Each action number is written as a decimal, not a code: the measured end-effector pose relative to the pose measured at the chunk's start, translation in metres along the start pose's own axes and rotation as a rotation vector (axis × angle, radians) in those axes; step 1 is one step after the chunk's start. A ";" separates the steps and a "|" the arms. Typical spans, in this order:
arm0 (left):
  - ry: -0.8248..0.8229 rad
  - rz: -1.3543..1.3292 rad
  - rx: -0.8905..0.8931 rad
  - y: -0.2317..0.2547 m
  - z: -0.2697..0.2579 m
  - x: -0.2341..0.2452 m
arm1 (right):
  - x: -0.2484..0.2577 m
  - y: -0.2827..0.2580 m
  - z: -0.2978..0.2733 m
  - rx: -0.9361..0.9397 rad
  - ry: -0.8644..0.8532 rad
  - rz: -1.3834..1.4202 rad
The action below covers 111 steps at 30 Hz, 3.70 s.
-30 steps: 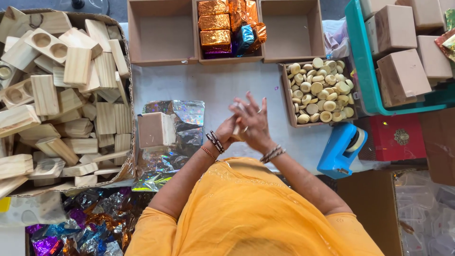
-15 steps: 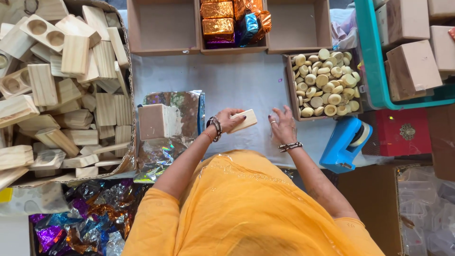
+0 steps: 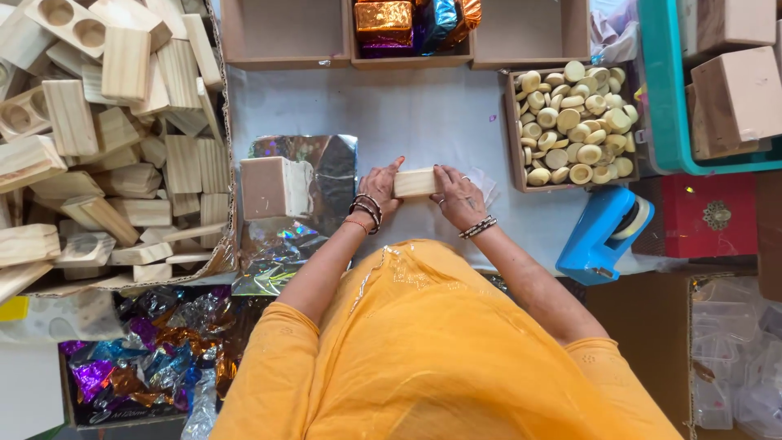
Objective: The person picks up a small wooden block with two circular indentations and places two round wooden pieces into the indentations. They then wrap the assembled wooden block in a sheet of shiny blue foil, folding the edges to secure it.
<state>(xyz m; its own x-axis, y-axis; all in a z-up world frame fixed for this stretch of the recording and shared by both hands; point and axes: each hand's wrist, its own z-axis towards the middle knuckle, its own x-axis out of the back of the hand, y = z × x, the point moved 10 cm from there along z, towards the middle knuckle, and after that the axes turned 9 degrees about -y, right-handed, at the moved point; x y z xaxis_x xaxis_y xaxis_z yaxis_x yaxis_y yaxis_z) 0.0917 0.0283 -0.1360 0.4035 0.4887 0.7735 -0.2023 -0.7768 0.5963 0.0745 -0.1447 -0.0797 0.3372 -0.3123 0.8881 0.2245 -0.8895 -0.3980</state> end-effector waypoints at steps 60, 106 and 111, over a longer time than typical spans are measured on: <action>0.209 0.075 0.329 -0.059 -0.111 0.024 | 0.151 0.181 -0.085 -0.280 0.463 -0.152; 0.453 0.121 0.136 -0.061 -0.120 0.068 | 0.140 0.246 -0.073 -0.686 0.201 -0.093; 0.531 0.134 0.097 -0.063 -0.117 0.079 | 0.142 0.198 -0.058 -0.508 0.428 -0.174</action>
<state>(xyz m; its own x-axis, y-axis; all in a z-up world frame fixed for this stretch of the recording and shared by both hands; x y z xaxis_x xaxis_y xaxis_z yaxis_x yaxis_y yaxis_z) 0.0323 0.1623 -0.0875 -0.1302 0.4965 0.8582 -0.1275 -0.8668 0.4821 0.1138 -0.3849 -0.0195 -0.0792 -0.1621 0.9836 -0.2491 -0.9522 -0.1770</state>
